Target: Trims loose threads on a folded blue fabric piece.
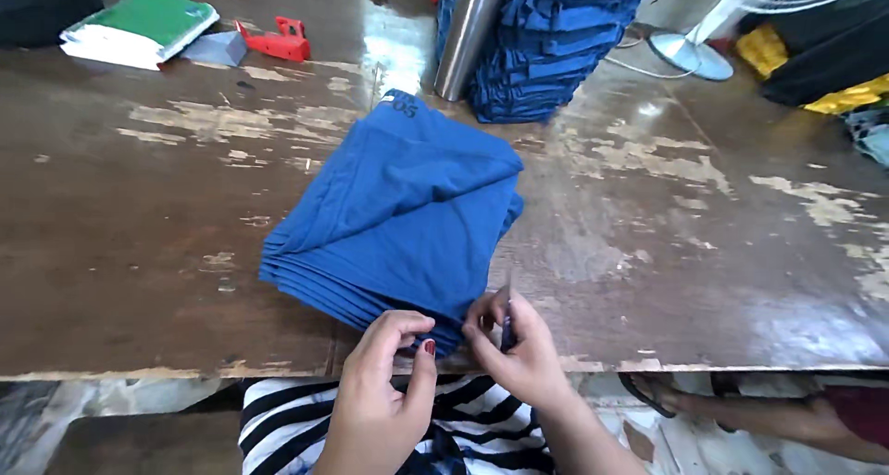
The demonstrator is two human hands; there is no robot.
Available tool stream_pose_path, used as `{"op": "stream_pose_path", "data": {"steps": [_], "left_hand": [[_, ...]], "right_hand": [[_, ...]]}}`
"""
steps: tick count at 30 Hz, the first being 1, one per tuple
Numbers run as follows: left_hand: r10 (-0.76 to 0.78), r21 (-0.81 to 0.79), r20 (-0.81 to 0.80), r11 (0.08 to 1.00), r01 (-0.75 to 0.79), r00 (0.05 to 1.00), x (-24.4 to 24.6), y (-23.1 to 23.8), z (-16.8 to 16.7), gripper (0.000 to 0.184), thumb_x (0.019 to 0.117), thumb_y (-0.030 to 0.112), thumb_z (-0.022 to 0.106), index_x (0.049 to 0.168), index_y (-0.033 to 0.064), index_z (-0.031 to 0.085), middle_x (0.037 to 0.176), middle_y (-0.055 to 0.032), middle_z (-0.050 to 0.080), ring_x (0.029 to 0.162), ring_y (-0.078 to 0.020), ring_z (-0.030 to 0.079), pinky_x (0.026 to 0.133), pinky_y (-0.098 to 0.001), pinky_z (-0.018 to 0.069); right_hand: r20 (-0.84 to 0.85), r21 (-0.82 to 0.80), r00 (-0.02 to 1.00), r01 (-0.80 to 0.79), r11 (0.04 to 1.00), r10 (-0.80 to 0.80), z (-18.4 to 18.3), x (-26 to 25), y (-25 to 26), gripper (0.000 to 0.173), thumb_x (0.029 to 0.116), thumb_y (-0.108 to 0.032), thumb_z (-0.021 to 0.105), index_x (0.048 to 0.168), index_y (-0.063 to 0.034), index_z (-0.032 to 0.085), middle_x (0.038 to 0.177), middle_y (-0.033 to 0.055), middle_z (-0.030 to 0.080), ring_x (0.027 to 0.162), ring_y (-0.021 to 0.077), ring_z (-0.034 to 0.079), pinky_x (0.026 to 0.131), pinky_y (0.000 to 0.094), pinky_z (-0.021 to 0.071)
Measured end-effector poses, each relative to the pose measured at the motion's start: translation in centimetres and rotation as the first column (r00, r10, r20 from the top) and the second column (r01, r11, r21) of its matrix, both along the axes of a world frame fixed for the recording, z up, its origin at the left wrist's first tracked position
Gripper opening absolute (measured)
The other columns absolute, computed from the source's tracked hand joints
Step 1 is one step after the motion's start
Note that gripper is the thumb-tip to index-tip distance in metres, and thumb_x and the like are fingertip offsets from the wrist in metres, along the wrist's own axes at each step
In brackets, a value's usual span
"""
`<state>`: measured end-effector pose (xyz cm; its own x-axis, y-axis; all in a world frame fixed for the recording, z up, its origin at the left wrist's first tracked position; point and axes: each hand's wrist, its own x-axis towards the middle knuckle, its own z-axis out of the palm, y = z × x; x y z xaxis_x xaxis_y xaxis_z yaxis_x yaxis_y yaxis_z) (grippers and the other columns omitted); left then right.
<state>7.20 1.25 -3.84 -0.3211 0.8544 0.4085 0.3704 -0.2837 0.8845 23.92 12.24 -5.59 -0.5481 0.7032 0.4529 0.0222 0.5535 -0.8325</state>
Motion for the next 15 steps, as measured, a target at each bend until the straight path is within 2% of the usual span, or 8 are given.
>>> {"op": "stream_pose_path", "data": {"steps": [1,3,5,8,10,13,15], "left_hand": [[-0.010,-0.010,-0.021,1.000,0.009,1.000,0.1,0.1,-0.1,0.019,0.0952,0.009,0.059,0.109,-0.0005,0.067,0.110,-0.0077,0.071,0.100,-0.0076,0.069,0.085,-0.0214,0.0589],[-0.012,-0.054,-0.074,0.999,0.008,0.997,0.3,0.4,0.0,0.024,0.0935,0.012,0.062,0.113,0.0004,0.069,0.111,-0.0083,0.071,0.101,-0.0065,0.068,0.084,-0.0200,0.0584],[-0.007,-0.085,-0.118,0.996,-0.003,0.993,0.9,0.8,0.2,0.030,0.0919,0.016,0.065,0.117,0.0011,0.070,0.112,-0.0093,0.071,0.102,-0.0067,0.069,0.082,-0.0196,0.0586],[-0.013,-0.092,-0.151,0.996,0.000,0.988,1.5,1.3,1.0,0.039,0.0904,0.021,0.070,0.124,0.0016,0.068,0.116,-0.0105,0.069,0.106,-0.0072,0.067,0.085,-0.0186,0.0566],[-0.007,-0.055,-0.118,0.998,0.001,0.993,1.8,1.8,1.3,0.043,0.0894,0.021,0.072,0.126,-0.0010,0.067,0.115,-0.0116,0.068,0.104,-0.0074,0.066,0.085,-0.0185,0.0569],[-0.008,0.017,-0.037,1.000,0.009,0.999,2.3,2.1,1.2,0.045,0.0884,0.014,0.073,0.127,-0.0060,0.065,0.114,-0.0131,0.068,0.101,-0.0076,0.067,0.085,-0.0190,0.0577],[-0.014,0.043,-0.018,0.999,0.015,1.000,2.5,2.1,1.1,0.044,0.0878,0.008,0.069,0.128,-0.0096,0.063,0.114,-0.0153,0.068,0.102,-0.0088,0.068,0.086,-0.0199,0.0579]], "right_hand": [[-0.156,-0.095,0.987,-0.038,0.995,0.023,0.0,-0.2,-0.2,0.015,0.0919,-0.008,0.064,0.097,-0.0107,0.050,0.085,-0.0037,0.063,0.076,-0.0015,0.058,0.067,0.0138,0.0484],[-0.413,-0.242,0.911,-0.137,0.961,0.026,0.4,-0.7,-0.4,0.018,0.0939,-0.006,0.065,0.098,-0.0196,0.054,0.092,-0.0083,0.065,0.084,-0.0006,0.062,0.075,0.0173,0.0527],[-0.530,-0.311,0.848,-0.185,0.932,-0.008,0.8,-1.1,-0.4,0.018,0.0938,-0.005,0.065,0.097,-0.0212,0.056,0.093,-0.0077,0.065,0.083,0.0027,0.064,0.076,0.0225,0.0562],[-0.554,-0.325,0.831,-0.178,0.929,-0.035,0.9,-1.6,-0.3,0.018,0.0944,-0.004,0.063,0.096,-0.0202,0.055,0.093,-0.0066,0.063,0.079,0.0023,0.061,0.070,0.0215,0.0554],[-0.533,-0.289,0.846,-0.156,0.945,-0.023,0.9,-1.7,-0.3,0.017,0.0959,-0.004,0.063,0.097,-0.0189,0.054,0.096,-0.0056,0.063,0.080,0.0016,0.061,0.069,0.0189,0.0534],[-0.491,-0.204,0.871,-0.125,0.971,0.009,1.0,-1.6,-0.1,0.014,0.0976,-0.006,0.063,0.098,-0.0171,0.055,0.099,-0.0042,0.065,0.085,0.0012,0.062,0.073,0.0174,0.0534],[-0.443,-0.155,0.896,-0.108,0.982,0.029,1.1,-1.7,0.0,0.015,0.0972,-0.005,0.064,0.098,-0.0162,0.054,0.099,-0.0044,0.065,0.087,0.0005,0.063,0.075,0.0168,0.0535]]}}
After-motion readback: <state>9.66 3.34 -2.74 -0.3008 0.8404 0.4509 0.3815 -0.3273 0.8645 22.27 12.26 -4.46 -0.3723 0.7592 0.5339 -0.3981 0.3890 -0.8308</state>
